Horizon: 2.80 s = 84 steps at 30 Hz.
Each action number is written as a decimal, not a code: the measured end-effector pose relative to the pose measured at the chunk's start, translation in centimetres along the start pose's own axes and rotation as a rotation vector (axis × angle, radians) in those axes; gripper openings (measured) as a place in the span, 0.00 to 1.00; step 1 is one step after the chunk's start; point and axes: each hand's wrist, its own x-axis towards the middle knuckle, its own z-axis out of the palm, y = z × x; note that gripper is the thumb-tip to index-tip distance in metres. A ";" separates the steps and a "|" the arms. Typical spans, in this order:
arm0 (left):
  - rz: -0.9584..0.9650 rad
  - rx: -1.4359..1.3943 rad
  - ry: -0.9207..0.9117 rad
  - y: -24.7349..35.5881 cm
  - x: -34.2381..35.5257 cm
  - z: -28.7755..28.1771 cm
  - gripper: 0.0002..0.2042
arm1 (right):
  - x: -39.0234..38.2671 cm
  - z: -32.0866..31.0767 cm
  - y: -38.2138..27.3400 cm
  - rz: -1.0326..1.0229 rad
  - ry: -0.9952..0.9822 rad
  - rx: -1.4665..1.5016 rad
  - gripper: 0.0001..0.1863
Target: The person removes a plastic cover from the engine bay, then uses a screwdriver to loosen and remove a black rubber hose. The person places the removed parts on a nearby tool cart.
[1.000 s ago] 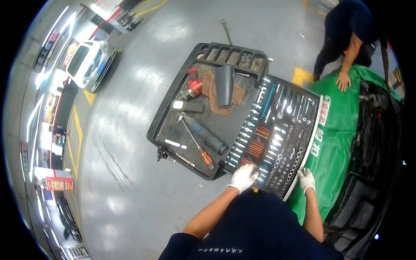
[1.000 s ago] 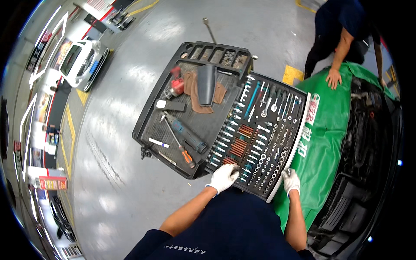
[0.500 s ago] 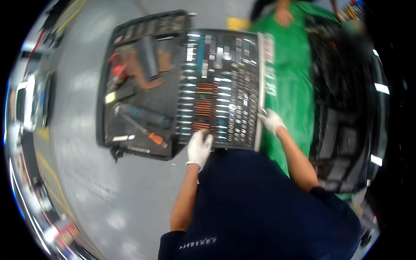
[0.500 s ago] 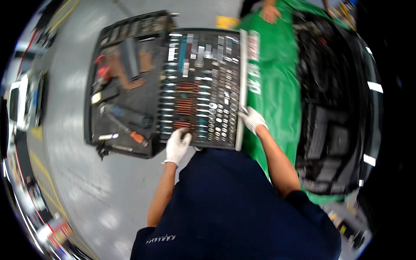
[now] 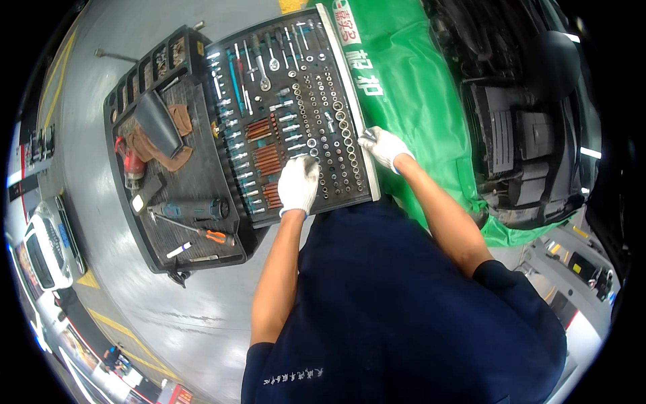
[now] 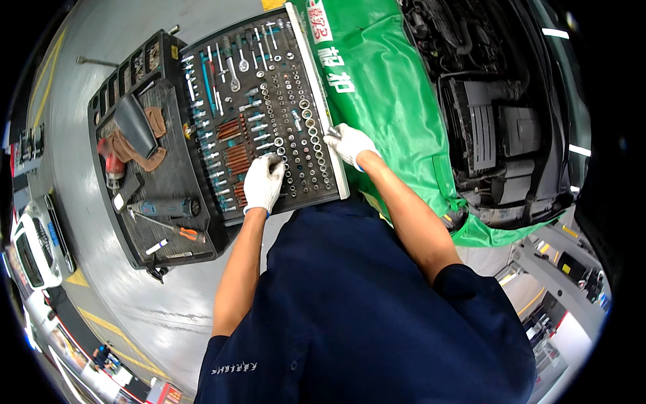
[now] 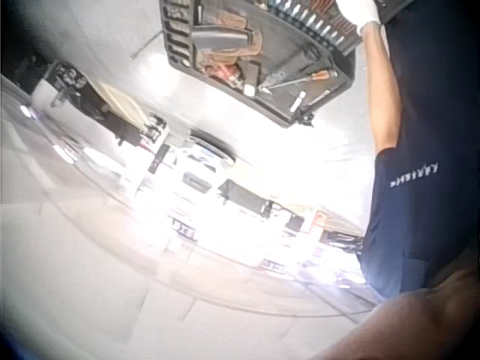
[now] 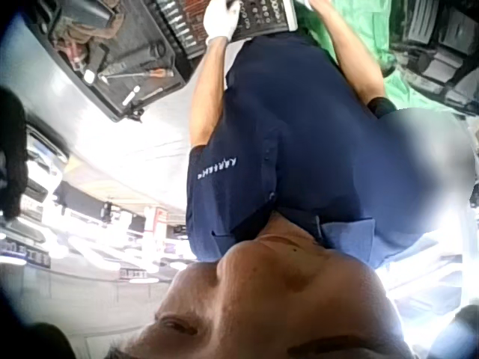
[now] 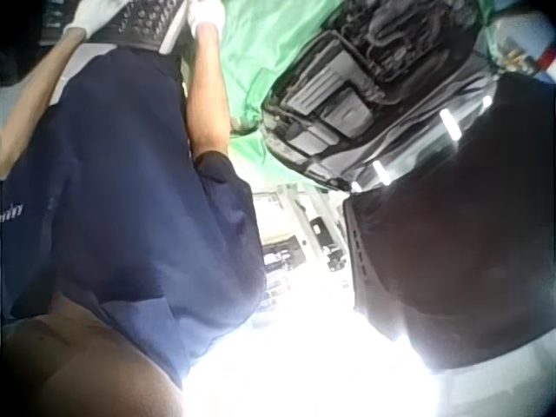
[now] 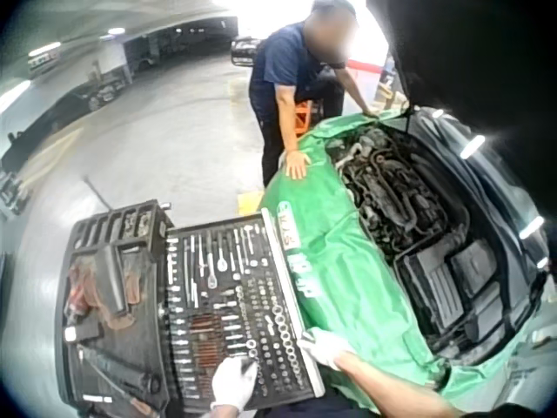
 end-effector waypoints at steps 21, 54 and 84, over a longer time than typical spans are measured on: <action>-0.024 0.303 -0.197 4.5 3.7 1.5 0.13 | 0.1 -0.4 0.7 0.015 -0.027 0.133 0.32; 0.136 0.143 -0.355 3.3 -0.2 0.3 0.13 | -1.8 2.2 -0.6 0.064 0.101 0.031 0.28; 0.448 0.029 -0.367 -2.3 0.3 2.0 0.19 | -6.0 6.6 1.4 0.017 0.166 -0.006 0.29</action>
